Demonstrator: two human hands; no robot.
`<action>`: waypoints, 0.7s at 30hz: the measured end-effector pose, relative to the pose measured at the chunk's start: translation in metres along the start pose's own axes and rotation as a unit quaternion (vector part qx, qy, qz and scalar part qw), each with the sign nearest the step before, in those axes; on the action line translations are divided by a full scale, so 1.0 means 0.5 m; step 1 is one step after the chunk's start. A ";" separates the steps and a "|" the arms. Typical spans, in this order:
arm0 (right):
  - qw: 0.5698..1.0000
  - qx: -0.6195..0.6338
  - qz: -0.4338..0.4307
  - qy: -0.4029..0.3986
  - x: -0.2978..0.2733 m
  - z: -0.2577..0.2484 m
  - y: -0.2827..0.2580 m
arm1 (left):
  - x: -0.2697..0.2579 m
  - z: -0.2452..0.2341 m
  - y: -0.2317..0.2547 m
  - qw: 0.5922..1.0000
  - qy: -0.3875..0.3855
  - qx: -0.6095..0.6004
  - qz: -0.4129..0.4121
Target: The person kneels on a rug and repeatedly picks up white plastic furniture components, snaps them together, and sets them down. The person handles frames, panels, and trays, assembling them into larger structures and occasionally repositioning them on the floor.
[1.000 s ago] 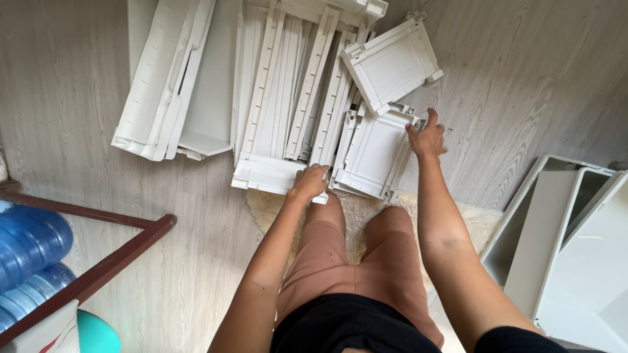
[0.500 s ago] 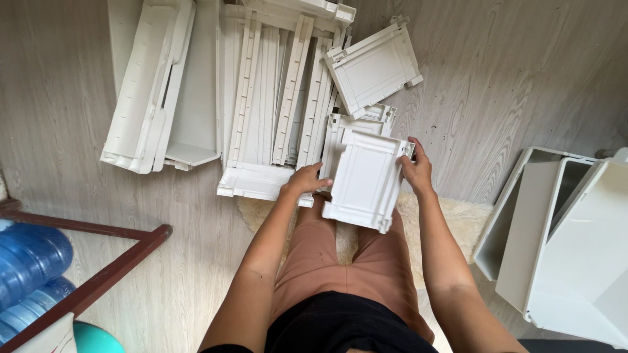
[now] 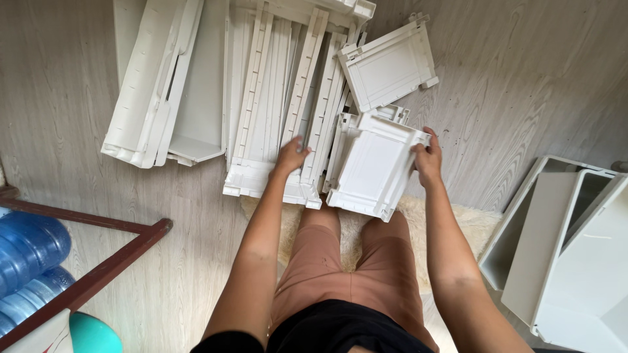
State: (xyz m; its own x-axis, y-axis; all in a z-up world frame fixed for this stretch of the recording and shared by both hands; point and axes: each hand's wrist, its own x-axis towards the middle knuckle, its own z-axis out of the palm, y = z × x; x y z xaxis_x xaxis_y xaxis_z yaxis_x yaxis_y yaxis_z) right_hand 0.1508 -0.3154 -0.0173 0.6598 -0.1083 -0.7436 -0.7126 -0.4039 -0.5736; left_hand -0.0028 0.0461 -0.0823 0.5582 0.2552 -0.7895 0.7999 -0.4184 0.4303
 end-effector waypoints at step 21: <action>0.996 -0.014 0.001 -0.087 -0.044 0.063 -0.027 | 0.062 -0.126 0.144 0.970 0.225 -0.081 -0.040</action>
State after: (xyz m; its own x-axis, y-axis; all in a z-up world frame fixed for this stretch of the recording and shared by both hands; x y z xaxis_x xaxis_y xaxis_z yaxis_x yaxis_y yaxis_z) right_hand 0.1384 -0.2789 -0.0037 0.6049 0.0484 -0.7948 -0.7057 -0.4298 -0.5633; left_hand 0.0861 0.0787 -0.0483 0.5033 0.6507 -0.5686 0.8487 -0.2483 0.4670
